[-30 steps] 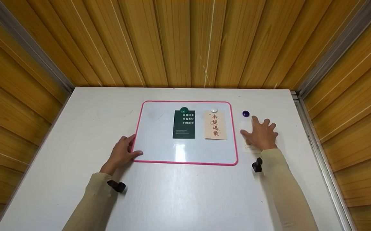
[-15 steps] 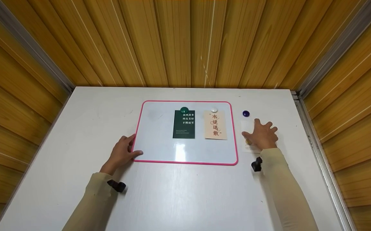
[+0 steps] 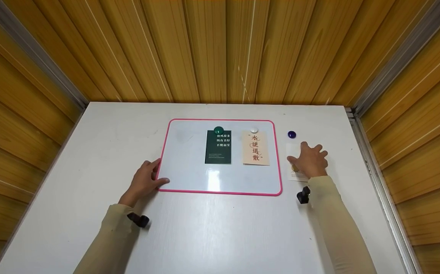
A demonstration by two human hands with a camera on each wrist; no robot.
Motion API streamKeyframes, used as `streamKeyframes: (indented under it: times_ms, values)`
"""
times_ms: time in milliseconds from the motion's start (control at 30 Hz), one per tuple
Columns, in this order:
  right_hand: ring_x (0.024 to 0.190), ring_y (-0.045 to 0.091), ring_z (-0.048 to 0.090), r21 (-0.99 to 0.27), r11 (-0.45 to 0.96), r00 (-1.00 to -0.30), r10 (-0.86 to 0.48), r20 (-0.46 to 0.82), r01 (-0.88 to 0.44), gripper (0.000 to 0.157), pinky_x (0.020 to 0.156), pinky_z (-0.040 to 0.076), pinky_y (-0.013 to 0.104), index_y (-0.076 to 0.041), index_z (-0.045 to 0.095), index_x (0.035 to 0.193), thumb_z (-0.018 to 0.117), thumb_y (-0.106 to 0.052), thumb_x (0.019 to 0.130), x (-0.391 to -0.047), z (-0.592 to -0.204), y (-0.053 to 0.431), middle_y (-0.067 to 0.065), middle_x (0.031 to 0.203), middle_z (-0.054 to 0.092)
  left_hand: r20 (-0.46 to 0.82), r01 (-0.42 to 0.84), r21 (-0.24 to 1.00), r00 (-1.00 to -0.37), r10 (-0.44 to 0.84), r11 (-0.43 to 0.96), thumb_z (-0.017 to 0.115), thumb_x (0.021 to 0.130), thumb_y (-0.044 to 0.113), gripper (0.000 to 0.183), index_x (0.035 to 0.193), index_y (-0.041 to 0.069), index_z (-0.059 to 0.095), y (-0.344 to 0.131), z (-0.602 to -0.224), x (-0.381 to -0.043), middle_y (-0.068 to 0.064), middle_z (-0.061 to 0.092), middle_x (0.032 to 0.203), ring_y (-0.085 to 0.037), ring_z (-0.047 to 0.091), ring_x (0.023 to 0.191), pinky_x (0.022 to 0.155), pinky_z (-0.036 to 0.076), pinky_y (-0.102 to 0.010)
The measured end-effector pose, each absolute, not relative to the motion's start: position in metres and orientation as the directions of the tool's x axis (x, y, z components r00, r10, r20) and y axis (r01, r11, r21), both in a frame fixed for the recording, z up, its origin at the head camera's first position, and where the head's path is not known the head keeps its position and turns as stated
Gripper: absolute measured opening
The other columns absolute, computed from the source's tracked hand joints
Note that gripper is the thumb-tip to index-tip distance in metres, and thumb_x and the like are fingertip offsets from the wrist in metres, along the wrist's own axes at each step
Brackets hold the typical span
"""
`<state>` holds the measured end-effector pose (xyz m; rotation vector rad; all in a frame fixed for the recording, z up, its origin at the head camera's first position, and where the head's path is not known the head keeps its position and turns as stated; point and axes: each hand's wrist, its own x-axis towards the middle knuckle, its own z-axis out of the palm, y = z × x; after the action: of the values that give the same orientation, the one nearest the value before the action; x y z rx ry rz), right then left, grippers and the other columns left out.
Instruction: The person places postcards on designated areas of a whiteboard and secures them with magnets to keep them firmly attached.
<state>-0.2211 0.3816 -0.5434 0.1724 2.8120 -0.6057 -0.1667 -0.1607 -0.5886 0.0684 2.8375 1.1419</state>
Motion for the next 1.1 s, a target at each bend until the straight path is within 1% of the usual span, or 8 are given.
streamKeyframes:
  times_ms: [133,333,533,633,767,933,1100]
  values:
    - [0.116,0.065,0.031,-0.393,0.904,-0.961,0.06,-0.269,0.167,0.082,0.089,0.033,0.077,0.005,0.035,0.151,0.07,-0.045,0.096,-0.221,-0.5436,0.3816,0.047,0.136,0.031,-0.055,0.02,0.692,-0.995,0.079,0.722,0.089,0.082,0.028,0.089,0.154,0.003,0.044,-0.1616,-0.5891,-0.1667,-0.011,0.052,0.109,-0.023,0.047,0.088,0.082,0.044,-0.039]
    - [0.115,0.065,0.032,-0.396,0.904,-0.965,0.059,-0.257,0.16,0.081,0.087,0.033,0.076,0.005,0.036,0.15,0.07,-0.044,0.096,-0.2206,-0.5442,0.382,0.048,0.134,0.032,-0.063,0.01,0.697,-0.995,0.075,0.717,0.089,0.082,0.029,0.089,0.155,0.004,0.044,-0.1613,-0.5902,-0.1665,-0.011,0.052,0.11,-0.023,0.048,0.089,0.082,0.044,-0.038]
    - [0.112,0.062,0.033,-0.395,0.906,-0.969,0.059,-0.239,0.153,0.078,0.085,0.036,0.073,0.006,0.039,0.147,0.07,-0.044,0.095,-0.2203,-0.5458,0.3826,0.046,0.131,0.035,-0.071,0.005,0.695,-0.995,0.076,0.719,0.088,0.083,0.028,0.089,0.155,0.003,0.043,-0.1603,-0.5897,-0.1668,-0.012,0.052,0.112,-0.024,0.049,0.089,0.084,0.045,-0.04]
    - [0.113,0.064,0.032,-0.397,0.907,-0.97,0.048,-0.237,0.141,0.078,0.084,0.037,0.073,0.006,0.039,0.146,0.07,-0.044,0.096,-0.2212,-0.5461,0.384,0.047,0.131,0.033,-0.075,0.0,0.686,-0.995,0.072,0.728,0.088,0.083,0.029,0.089,0.155,0.003,0.043,-0.1597,-0.5885,-0.167,-0.013,0.053,0.114,-0.024,0.049,0.09,0.086,0.046,-0.041]
    - [0.114,0.068,0.031,-0.403,0.907,-0.974,0.033,-0.224,0.124,0.075,0.082,0.039,0.072,0.007,0.039,0.145,0.07,-0.041,0.096,-0.2207,-0.5439,0.3856,0.05,0.13,0.032,-0.081,-0.008,0.677,-0.995,0.064,0.736,0.088,0.083,0.029,0.089,0.155,0.002,0.042,-0.1588,-0.5876,-0.1671,-0.013,0.053,0.115,-0.024,0.049,0.09,0.087,0.046,-0.041]
    - [0.11,0.065,0.034,-0.394,0.91,-0.98,0.054,-0.193,0.128,0.068,0.082,0.04,0.068,0.009,0.042,0.141,0.072,-0.032,0.096,-0.2201,-0.5439,0.385,0.047,0.124,0.04,-0.085,-0.013,0.683,-0.994,0.062,0.73,0.087,0.083,0.029,0.089,0.156,0.004,0.042,-0.1587,-0.5867,-0.1672,-0.013,0.053,0.115,-0.024,0.05,0.091,0.088,0.047,-0.041]
    - [0.108,0.062,0.039,-0.389,0.912,-0.982,0.07,-0.175,0.134,0.06,0.085,0.039,0.066,0.01,0.047,0.137,0.072,-0.026,0.096,-0.2199,-0.5442,0.3853,0.042,0.126,0.049,-0.082,-0.006,0.684,-0.994,0.069,0.729,0.087,0.083,0.029,0.089,0.156,0.004,0.043,-0.1591,-0.5877,-0.1673,-0.014,0.053,0.116,-0.025,0.05,0.092,0.089,0.047,-0.042]
